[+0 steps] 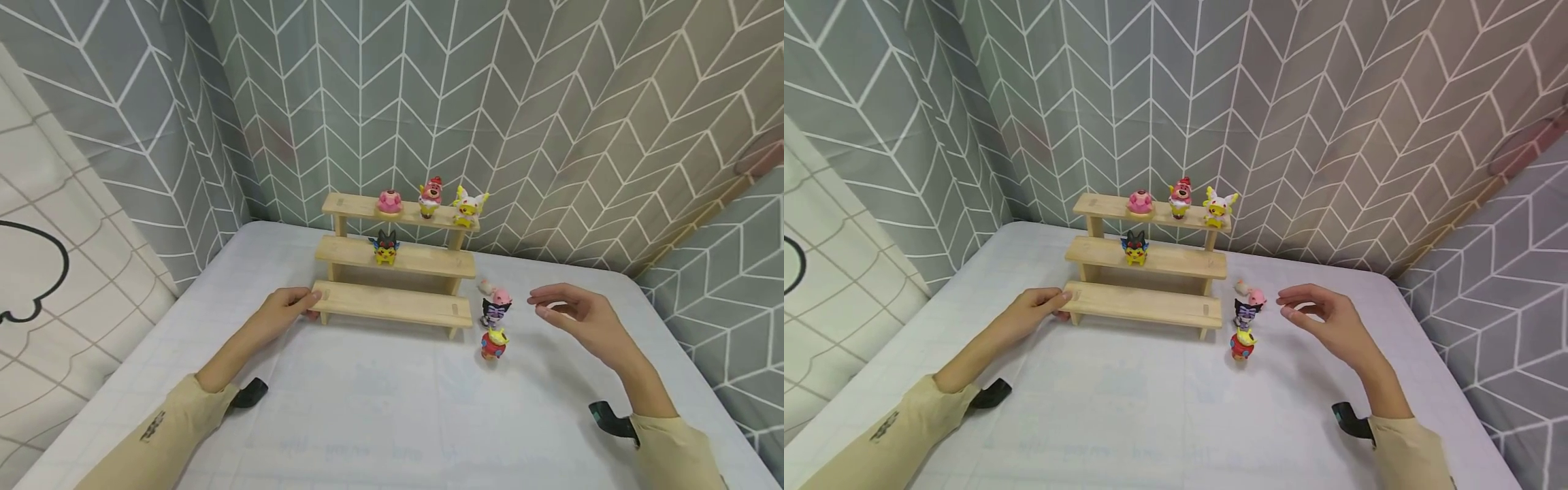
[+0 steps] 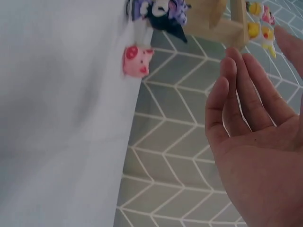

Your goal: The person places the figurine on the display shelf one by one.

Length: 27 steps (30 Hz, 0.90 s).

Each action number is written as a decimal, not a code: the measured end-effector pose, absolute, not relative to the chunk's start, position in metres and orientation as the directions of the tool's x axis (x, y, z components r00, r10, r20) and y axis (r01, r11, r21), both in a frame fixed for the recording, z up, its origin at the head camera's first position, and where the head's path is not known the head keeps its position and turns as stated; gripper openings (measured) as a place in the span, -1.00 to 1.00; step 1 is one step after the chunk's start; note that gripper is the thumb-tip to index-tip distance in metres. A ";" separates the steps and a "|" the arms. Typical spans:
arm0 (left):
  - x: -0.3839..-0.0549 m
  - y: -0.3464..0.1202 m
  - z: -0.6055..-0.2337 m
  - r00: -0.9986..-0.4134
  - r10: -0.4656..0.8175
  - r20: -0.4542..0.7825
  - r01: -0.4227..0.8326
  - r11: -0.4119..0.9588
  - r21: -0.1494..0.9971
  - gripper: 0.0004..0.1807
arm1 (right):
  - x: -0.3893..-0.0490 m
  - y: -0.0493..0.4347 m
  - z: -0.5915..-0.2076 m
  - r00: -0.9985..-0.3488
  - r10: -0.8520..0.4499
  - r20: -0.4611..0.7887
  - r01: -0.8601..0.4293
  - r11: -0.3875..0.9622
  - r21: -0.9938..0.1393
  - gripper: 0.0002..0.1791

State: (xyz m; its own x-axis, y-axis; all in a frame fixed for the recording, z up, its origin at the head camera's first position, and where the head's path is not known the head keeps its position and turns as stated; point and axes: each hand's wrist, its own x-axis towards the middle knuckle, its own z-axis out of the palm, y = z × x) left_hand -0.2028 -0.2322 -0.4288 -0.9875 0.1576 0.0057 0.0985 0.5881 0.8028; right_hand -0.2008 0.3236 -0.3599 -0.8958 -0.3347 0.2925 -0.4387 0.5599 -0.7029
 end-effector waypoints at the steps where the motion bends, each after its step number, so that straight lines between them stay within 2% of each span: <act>1: -0.203 -0.233 -0.429 -0.987 0.158 0.007 0.100 0.587 0.804 -0.49 | -0.201 0.320 -0.361 -0.891 -0.356 0.283 -0.444 0.543 -0.713 -0.70; 10: -0.203 -0.236 -0.431 -0.989 0.147 -0.005 0.083 0.587 0.805 -0.49 | -0.206 0.302 -0.379 -0.832 -0.517 0.202 -0.464 0.447 -0.765 -0.66; 17: -0.202 -0.233 -0.428 -0.989 0.149 -0.005 0.084 0.585 0.807 -0.49 | -0.207 0.296 -0.390 -0.767 -0.626 0.141 -0.461 0.385 -0.799 -0.50; 22: -0.203 -0.233 -0.427 -0.988 0.155 0.006 0.096 0.581 0.809 -0.50 | -0.206 0.290 -0.397 -0.781 -0.614 0.116 -0.447 0.418 -0.791 -0.49; 27: -0.204 -0.232 -0.428 -0.987 0.161 0.012 0.105 0.581 0.807 -0.50 | -0.206 0.285 -0.403 -0.789 -0.604 0.115 -0.437 0.419 -0.796 -0.57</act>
